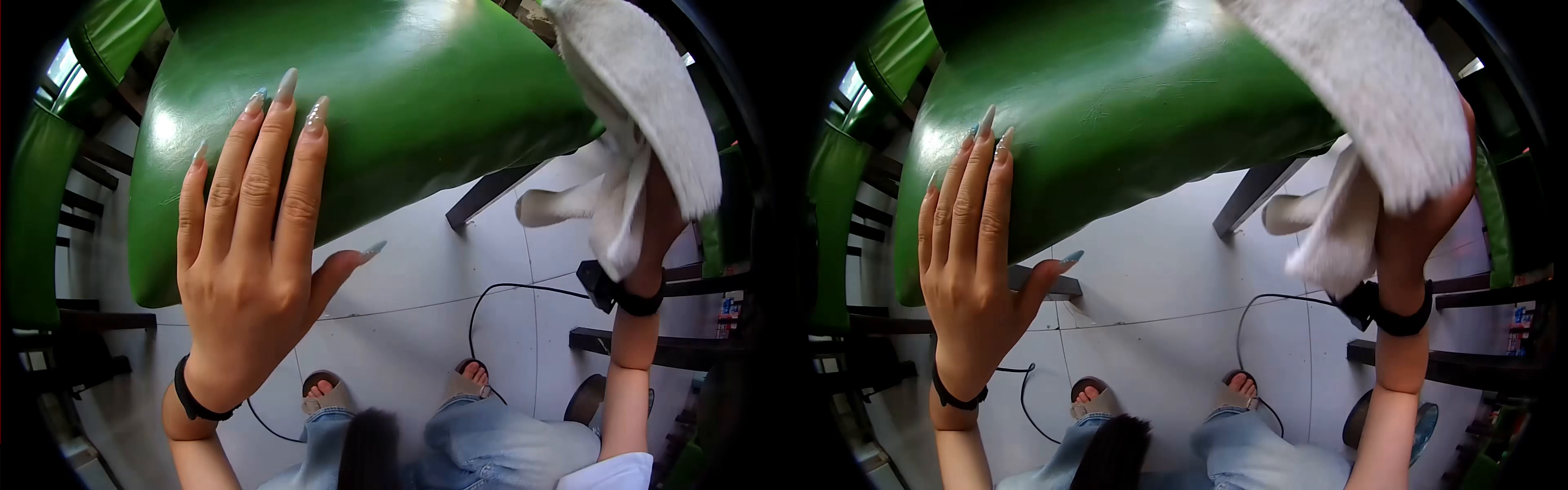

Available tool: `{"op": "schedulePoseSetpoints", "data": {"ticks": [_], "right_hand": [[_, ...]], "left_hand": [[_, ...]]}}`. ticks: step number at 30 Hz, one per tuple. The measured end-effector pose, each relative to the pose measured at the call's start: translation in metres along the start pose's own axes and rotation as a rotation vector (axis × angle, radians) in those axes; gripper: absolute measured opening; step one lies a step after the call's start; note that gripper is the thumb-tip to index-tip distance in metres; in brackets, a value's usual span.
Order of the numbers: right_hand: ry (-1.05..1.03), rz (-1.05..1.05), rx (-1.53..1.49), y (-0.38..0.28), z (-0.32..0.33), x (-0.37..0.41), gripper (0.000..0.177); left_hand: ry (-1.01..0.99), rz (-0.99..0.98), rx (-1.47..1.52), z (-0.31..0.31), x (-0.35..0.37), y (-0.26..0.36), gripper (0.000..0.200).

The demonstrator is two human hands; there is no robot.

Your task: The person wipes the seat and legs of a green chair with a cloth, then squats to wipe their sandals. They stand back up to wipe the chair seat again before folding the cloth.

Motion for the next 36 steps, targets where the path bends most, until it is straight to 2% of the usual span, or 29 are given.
{"op": "schedulePoseSetpoints", "data": {"ticks": [2,5,6,9,12,14,18,22,25,27,29,30,33,36], "right_hand": [[0.081,-0.167,-0.089,0.041,0.001,-0.021,0.04],[-0.101,-0.184,0.006,0.046,-0.045,-0.036,0.025],[-0.088,-0.087,0.294,0.028,-0.049,-0.034,0.029],[-0.155,0.078,0.181,-0.021,-0.079,-0.038,0.024],[-0.209,0.453,0.284,-0.081,-0.11,-0.044,0.021],[-0.179,0.348,0.201,-0.085,-0.119,-0.053,0.017],[-0.18,0.365,0.144,-0.092,-0.129,-0.059,0.013],[-0.093,0.327,0.129,-0.079,-0.117,-0.065,0.012],[-0.203,0.021,0.169,-0.031,-0.115,-0.082,0.016],[-0.262,-0.118,0.34,0.0,-0.111,-0.089,0.02],[-0.215,-0.029,0.358,0.015,-0.099,-0.089,0.022],[-0.237,-0.087,0.319,0.018,-0.096,-0.089,0.023],[-0.177,-0.088,0.202,0.022,-0.089,-0.084,0.023],[-0.215,-0.141,0.252,0.018,-0.09,-0.083,0.022]], "left_hand": [[0.012,0.006,0.053,0.001,0.001,0.0,0.074],[-0.01,0.002,0.142,0.004,-0.002,-0.002,0.073],[-0.02,-0.001,0.189,0.007,-0.003,-0.003,0.073],[-0.029,-0.018,0.278,0.014,-0.005,-0.003,0.07],[-0.029,-0.027,0.314,0.015,-0.004,-0.003,0.068],[-0.034,-0.024,0.323,0.015,-0.003,-0.004,0.068],[-0.046,-0.013,0.371,0.015,-0.003,-0.006,0.069],[-0.056,0.002,0.456,0.018,-0.004,-0.012,0.069],[-0.061,0.028,0.511,0.018,-0.006,-0.015,0.067],[-0.059,0.026,0.509,0.017,-0.006,-0.014,0.066],[-0.062,0.018,0.495,0.017,-0.006,-0.013,0.065],[-0.06,0.017,0.496,0.017,-0.006,-0.013,0.065],[-0.053,0.011,0.495,0.017,-0.006,-0.012,0.064],[-0.04,-0.001,0.517,0.018,-0.005,-0.013,0.063]]}}
Point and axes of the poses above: each hand's wrist, its own x-axis away from the middle knuckle, its own z-axis out of the back of the hand, y = z × x, the point moved 10 cm from there along -x, towards the middle knuckle, and after that the axes turned 1 degree about -x, right-handed, at the moved point
